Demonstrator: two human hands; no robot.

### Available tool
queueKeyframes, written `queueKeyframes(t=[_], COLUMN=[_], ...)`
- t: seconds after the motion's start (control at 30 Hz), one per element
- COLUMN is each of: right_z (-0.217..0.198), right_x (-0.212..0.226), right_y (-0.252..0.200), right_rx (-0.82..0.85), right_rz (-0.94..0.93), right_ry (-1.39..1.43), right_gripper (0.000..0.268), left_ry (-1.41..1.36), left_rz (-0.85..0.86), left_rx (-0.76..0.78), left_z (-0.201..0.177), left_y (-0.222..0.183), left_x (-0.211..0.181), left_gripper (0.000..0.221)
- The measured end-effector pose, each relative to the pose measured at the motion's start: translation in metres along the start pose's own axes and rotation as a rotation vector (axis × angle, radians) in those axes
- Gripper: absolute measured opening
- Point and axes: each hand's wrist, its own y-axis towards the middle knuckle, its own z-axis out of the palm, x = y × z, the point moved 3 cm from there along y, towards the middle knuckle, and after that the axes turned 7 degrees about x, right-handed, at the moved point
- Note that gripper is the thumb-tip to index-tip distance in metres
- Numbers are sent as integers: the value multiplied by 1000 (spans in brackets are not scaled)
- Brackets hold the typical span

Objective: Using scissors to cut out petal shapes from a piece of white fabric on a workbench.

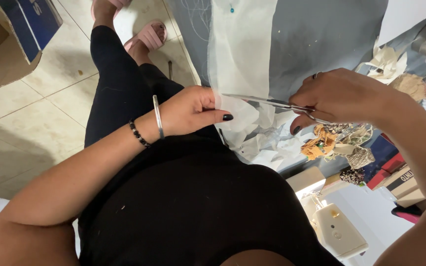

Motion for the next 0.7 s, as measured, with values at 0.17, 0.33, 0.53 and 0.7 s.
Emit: queueKeyframes(t=[0.17,0.33,0.53,0.7], right_z=[7,8,4,-5], right_x=[-9,-9,-2,14], right_y=[6,7,2,-13], right_rx=[-63,-111,-142,-51], right_rz=[-38,-66,-106,50], right_ry=[-32,-52,-113,-145], right_gripper=[29,36,43,54], left_ry=[-7,-52,-90,219], left_rz=[11,22,-2,-22], left_rx=[-8,-1,-102,-321], left_z=[0,2,7,-5], left_y=[0,0,-13,-29], left_x=[2,0,-20,-61], left_gripper=[27,26,35,43])
